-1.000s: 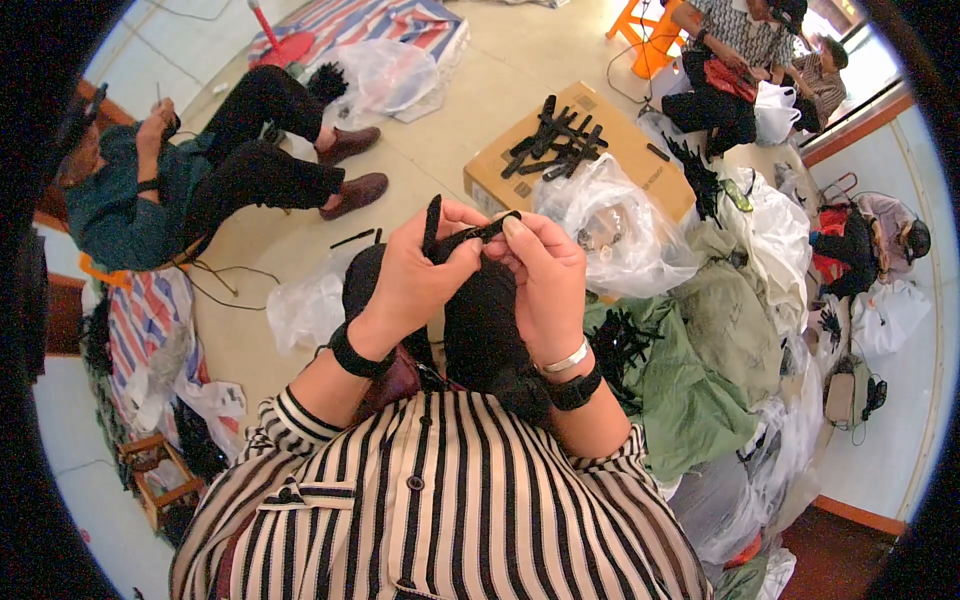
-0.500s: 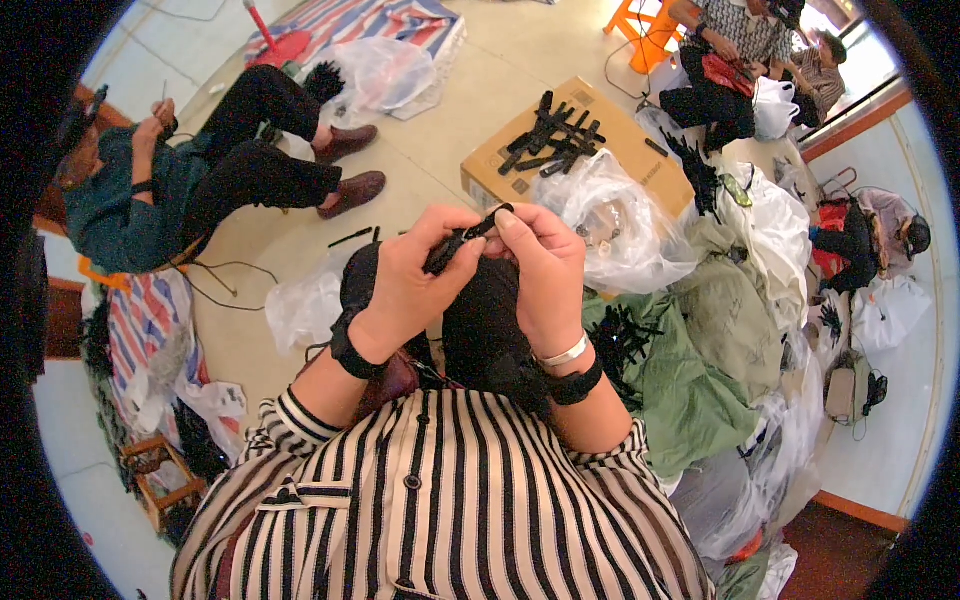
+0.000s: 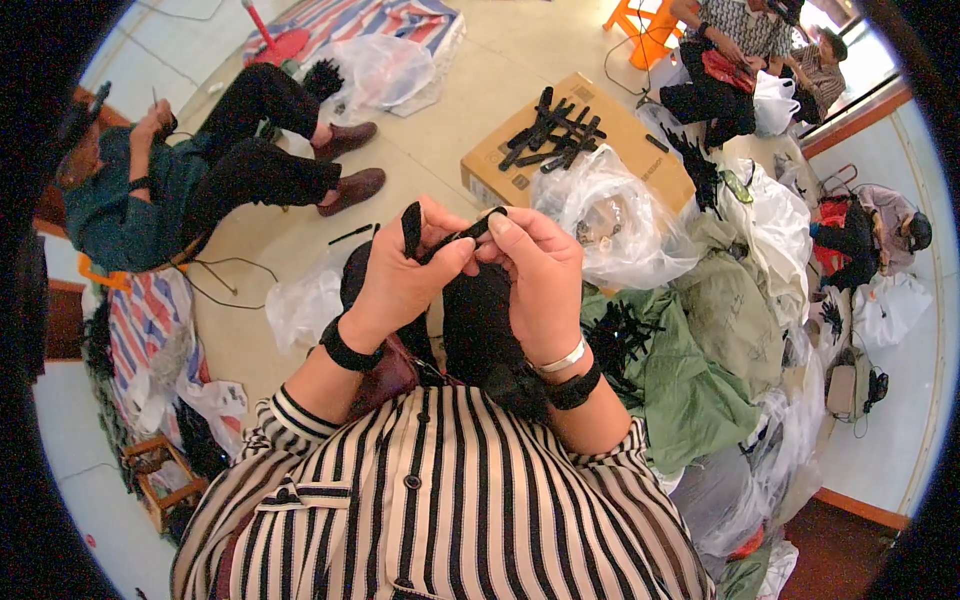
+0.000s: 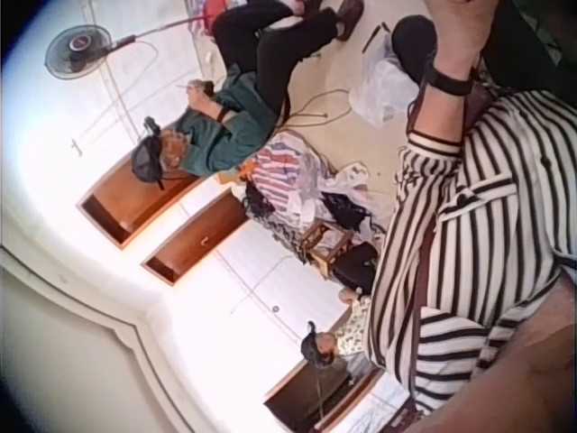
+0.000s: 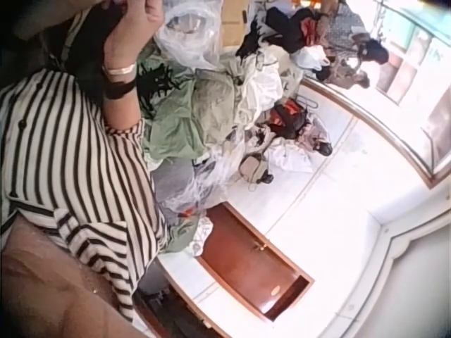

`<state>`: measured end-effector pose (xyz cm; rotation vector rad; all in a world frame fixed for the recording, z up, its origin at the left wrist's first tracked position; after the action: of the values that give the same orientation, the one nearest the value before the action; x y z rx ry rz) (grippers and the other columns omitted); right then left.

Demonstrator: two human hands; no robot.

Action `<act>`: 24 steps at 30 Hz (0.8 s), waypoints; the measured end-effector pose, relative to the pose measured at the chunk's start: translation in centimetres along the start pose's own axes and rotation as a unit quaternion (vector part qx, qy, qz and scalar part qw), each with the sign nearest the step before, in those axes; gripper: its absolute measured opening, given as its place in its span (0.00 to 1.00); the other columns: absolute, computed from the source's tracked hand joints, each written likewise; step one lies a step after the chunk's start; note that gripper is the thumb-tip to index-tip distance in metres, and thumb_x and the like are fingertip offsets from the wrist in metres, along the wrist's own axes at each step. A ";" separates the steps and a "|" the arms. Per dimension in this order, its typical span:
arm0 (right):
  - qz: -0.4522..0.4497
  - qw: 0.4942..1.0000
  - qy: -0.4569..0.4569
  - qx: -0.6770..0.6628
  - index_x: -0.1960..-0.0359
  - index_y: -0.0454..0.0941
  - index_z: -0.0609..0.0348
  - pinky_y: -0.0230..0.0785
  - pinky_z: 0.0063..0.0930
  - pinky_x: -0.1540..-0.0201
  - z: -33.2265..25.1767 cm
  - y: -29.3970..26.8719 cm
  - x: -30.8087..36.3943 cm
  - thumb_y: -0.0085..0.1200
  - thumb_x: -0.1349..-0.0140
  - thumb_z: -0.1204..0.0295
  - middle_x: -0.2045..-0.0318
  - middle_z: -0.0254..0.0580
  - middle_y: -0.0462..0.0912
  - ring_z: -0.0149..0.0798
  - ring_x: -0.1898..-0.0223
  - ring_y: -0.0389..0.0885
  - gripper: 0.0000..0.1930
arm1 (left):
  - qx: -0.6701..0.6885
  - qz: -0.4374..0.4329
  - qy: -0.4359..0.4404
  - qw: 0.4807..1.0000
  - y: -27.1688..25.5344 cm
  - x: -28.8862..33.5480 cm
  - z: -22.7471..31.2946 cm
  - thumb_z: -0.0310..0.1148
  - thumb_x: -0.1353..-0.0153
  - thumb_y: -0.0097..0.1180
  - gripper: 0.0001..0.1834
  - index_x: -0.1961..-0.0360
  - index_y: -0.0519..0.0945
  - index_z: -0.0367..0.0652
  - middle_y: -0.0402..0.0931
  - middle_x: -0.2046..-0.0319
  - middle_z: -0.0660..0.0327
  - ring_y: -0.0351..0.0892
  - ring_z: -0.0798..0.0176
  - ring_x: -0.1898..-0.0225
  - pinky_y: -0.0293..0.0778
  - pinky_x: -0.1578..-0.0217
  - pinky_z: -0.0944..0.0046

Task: Assembling small black plastic shoe components by hand.

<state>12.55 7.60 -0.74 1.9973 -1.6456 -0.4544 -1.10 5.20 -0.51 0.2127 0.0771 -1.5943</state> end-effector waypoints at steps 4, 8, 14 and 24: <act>-0.001 0.999 0.034 -0.030 0.64 0.78 0.66 0.73 0.21 0.67 0.4 -0.2 -0.2 0.52 0.39 0.76 0.73 0.37 0.81 0.27 0.73 0.78 0.06 | 0.071 -0.001 -0.023 0.997 0.0 0.1 -0.1 0.20 0.41 0.52 0.07 0.61 0.71 0.37 0.77 0.71 0.62 0.77 0.72 0.71 0.73 0.69 0.73; 0.011 0.998 0.053 -0.031 0.64 0.78 0.65 0.72 0.21 0.67 0.2 -0.1 -0.3 0.52 0.39 0.76 0.73 0.37 0.81 0.27 0.73 0.78 0.06 | 0.090 0.016 -0.017 0.996 0.1 0.1 0.3 0.21 0.40 0.51 0.07 0.61 0.71 0.38 0.77 0.72 0.62 0.75 0.74 0.73 0.70 0.72 0.75; 0.001 0.998 0.050 -0.037 0.64 0.78 0.64 0.72 0.20 0.67 0.4 -0.2 -0.5 0.52 0.39 0.76 0.73 0.36 0.81 0.26 0.73 0.78 0.05 | 0.048 0.019 -0.038 0.998 0.0 0.1 0.5 0.24 0.39 0.50 0.06 0.60 0.72 0.39 0.78 0.76 0.63 0.71 0.78 0.77 0.62 0.79 0.78; 0.005 0.995 0.084 -0.059 0.63 0.78 0.64 0.71 0.18 0.67 0.9 -0.8 -0.8 0.52 0.39 0.75 0.73 0.37 0.81 0.26 0.73 0.77 0.06 | -0.030 0.046 -0.009 0.998 0.5 0.1 -0.1 0.25 0.37 0.48 0.06 0.60 0.71 0.37 0.76 0.76 0.64 0.71 0.77 0.76 0.63 0.78 0.77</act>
<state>12.51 8.32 -1.96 1.8855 -1.4904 -0.3612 -0.61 5.07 -0.56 0.1521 0.0993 -1.4995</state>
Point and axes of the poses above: each hand's wrist, its own x-axis away from the middle knuckle, its own y-axis out of the palm, z = x × y, the point moved 4 cm from there along -x, towards the middle knuckle
